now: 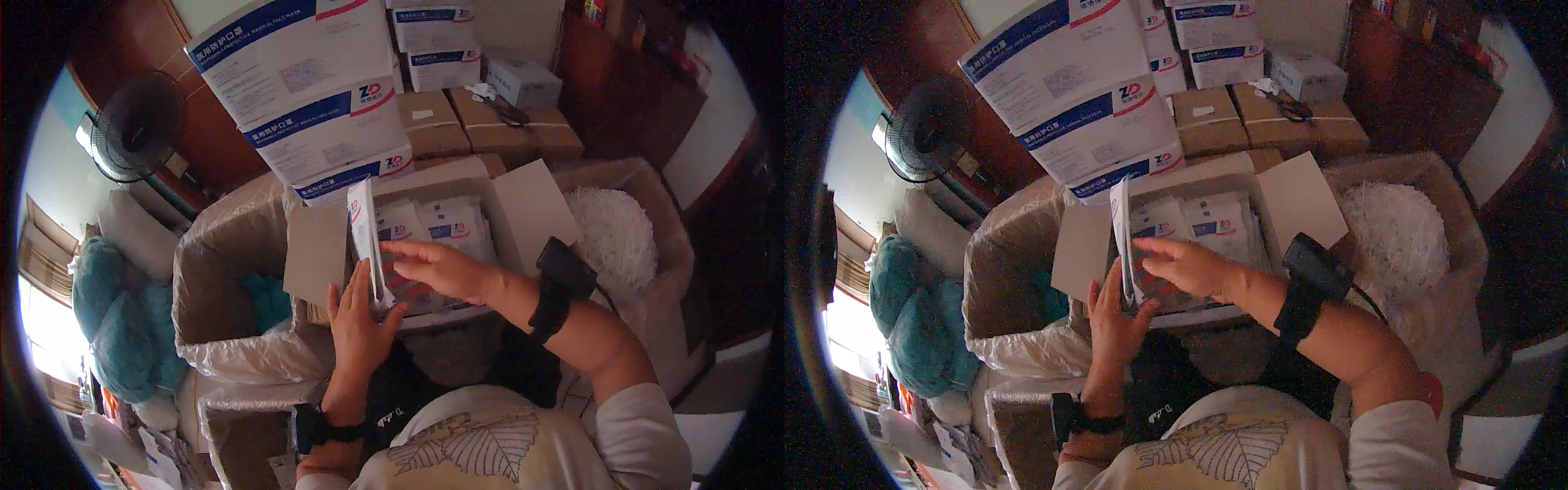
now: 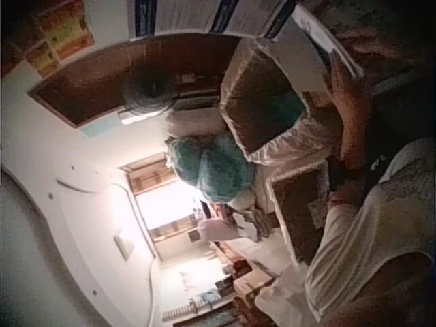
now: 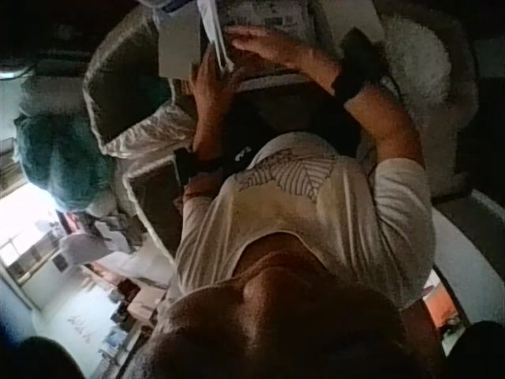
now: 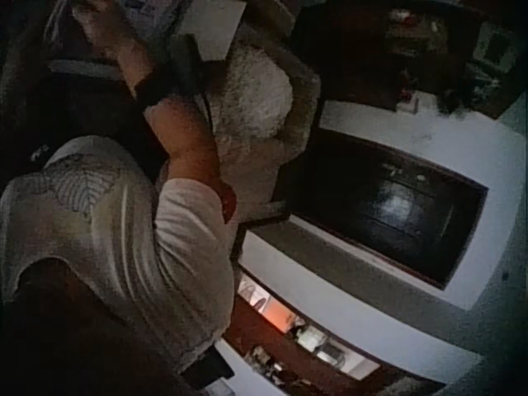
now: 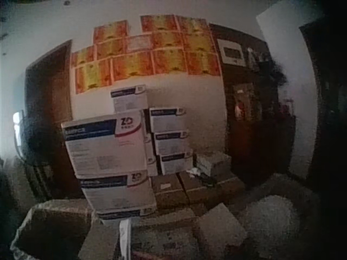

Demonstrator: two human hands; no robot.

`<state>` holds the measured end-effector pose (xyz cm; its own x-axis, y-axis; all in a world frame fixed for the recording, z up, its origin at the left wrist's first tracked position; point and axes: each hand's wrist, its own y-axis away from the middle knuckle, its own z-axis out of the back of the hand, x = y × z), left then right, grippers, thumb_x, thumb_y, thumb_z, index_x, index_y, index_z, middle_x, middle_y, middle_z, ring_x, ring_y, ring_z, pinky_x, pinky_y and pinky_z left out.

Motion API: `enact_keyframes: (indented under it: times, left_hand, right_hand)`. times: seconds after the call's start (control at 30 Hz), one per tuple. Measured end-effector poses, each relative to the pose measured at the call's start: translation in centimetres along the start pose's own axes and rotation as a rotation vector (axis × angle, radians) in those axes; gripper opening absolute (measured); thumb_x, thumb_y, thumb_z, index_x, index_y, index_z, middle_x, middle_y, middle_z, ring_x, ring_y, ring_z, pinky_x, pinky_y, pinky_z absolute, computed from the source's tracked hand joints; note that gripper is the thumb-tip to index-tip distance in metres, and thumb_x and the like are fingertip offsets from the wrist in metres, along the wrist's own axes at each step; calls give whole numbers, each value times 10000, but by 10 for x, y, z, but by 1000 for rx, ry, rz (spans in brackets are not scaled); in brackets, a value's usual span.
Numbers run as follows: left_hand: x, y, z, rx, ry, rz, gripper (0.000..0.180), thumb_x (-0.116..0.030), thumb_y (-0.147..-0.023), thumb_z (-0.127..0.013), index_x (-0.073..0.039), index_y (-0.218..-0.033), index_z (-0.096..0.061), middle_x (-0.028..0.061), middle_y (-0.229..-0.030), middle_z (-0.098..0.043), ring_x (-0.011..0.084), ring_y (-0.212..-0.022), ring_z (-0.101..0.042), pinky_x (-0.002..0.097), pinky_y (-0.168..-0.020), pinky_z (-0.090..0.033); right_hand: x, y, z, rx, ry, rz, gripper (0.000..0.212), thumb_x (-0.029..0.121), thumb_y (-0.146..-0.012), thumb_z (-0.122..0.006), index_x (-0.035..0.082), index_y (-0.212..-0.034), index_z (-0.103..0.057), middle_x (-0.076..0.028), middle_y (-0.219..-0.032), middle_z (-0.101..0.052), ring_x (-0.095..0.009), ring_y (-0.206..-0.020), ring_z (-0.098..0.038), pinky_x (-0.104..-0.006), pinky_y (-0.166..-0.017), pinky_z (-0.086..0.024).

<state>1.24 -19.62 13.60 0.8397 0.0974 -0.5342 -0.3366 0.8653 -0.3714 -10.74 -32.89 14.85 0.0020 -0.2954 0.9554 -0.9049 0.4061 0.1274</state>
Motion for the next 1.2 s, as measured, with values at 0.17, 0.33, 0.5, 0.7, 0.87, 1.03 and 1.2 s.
enact_keyframes:
  times: [0.17,0.33,0.5,0.7,0.87,1.03,1.2]
  left_hand:
    - [11,-1,-8,-54,45,26,463,-140,-806,-540,-53,-1242,-411,167,-1219,-472,286,-1129,-462,464,-998,-216]
    - [12,0,-6,-57,51,20,447,-136,-820,-516,-52,-1245,-408,161,-1224,-469,292,-1130,-460,465,-1001,-205]
    - [13,0,-7,-52,74,11,438,-151,-823,-513,-49,-1238,-416,164,-1224,-469,295,-1134,-456,472,-1004,-195]
    - [10,0,-5,-35,58,46,448,-167,-818,-523,-45,-1236,-417,170,-1231,-462,293,-1139,-451,465,-1008,-189]
    - [10,-2,-7,-34,91,30,487,-196,-794,-561,-49,-1237,-419,171,-1229,-465,285,-1145,-447,458,-999,-206]
    - [5,1,-4,-3,-56,-3,549,-228,-778,-588,-46,-1259,-394,169,-1255,-436,287,-1153,-426,436,-987,-237]
    - [-2,-4,-3,71,124,-11,650,-241,-763,-612,-19,-1297,-318,169,-1309,-370,269,-1194,-381,404,-986,-257]
  right_hand:
    - [-10,2,60,-259,959,19,255,222,-813,-535,21,-956,-598,-157,-907,-611,-265,-828,-594,-345,-732,-458]
    - [-27,1,60,-212,1128,-184,279,285,-754,-599,13,-814,-626,-187,-857,-616,-344,-827,-582,-401,-750,-448]
    - [-28,2,52,-249,1039,-126,307,303,-738,-621,8,-820,-618,-188,-831,-614,-337,-809,-587,-397,-736,-449]
    - [-22,-7,42,-118,1012,-321,360,344,-742,-630,12,-874,-591,-144,-795,-616,-283,-749,-588,-374,-679,-458]
    - [-15,-5,22,-202,134,-169,399,382,-804,-567,2,-924,-565,-67,-790,-601,-165,-710,-571,-291,-626,-468]
    - [22,0,-22,-131,159,-120,335,329,-831,-557,20,-959,-536,-78,-829,-582,-153,-769,-564,-276,-667,-446]
    - [-2,-3,-8,-332,746,274,278,254,-835,-521,-10,-921,-499,-189,-809,-576,-304,-741,-572,-371,-643,-445]
